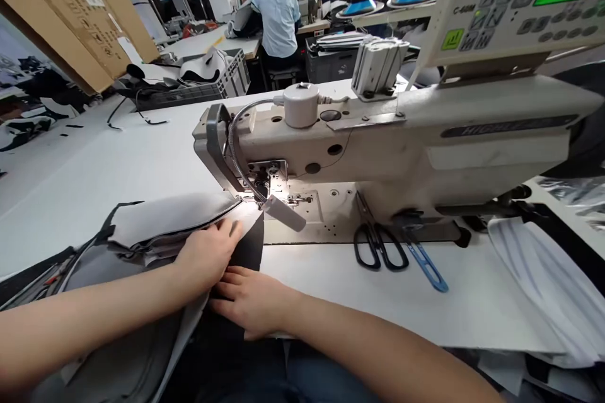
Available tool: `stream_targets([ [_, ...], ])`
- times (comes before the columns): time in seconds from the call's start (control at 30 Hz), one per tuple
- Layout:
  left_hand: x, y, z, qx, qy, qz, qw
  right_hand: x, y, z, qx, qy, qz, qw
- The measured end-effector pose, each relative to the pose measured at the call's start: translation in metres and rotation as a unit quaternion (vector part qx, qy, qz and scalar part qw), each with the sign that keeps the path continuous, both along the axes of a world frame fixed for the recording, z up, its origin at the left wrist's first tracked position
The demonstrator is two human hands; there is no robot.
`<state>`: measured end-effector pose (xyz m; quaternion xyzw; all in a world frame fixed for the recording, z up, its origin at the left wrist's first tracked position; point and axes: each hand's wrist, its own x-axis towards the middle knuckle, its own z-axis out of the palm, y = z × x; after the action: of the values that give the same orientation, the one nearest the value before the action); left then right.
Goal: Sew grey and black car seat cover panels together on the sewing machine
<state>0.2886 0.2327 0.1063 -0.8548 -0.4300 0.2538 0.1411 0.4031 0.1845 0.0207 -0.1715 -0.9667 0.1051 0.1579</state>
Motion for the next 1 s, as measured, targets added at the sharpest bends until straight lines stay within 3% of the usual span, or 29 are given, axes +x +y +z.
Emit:
stream_targets([
  [0.07, -0.003, 0.002, -0.002, -0.024, -0.018, 0.002, 1.000, 0.002, -0.006, 0.001, -0.026, 0.007, -0.026, 0.999],
  [0.23, -0.005, 0.000, -0.015, 0.023, 0.011, -0.091, 0.996, 0.006, -0.011, 0.002, -0.067, -0.001, -0.069, 0.995],
  [0.33, -0.002, 0.009, -0.014, -0.013, 0.014, -0.026, 0.999, 0.005, -0.009, 0.003, -0.064, -0.011, -0.068, 0.996],
  [0.4, -0.001, 0.018, -0.008, -0.084, -0.003, 0.032, 0.996, 0.004, -0.009, 0.003, -0.060, -0.017, -0.077, 0.995],
  [0.57, 0.000, 0.029, 0.006, -0.264, -0.129, 0.077, 0.953, -0.001, -0.010, -0.001, -0.022, -0.013, -0.086, 0.996],
  [0.7, 0.004, 0.025, 0.000, -0.290, -0.184, 0.102, 0.934, -0.003, -0.011, -0.007, -0.011, -0.010, -0.093, 0.996],
  [1.0, 0.000, 0.031, -0.009, -0.287, -0.193, 0.100, 0.933, -0.005, -0.007, -0.010, -0.001, 0.024, -0.099, 0.995],
])
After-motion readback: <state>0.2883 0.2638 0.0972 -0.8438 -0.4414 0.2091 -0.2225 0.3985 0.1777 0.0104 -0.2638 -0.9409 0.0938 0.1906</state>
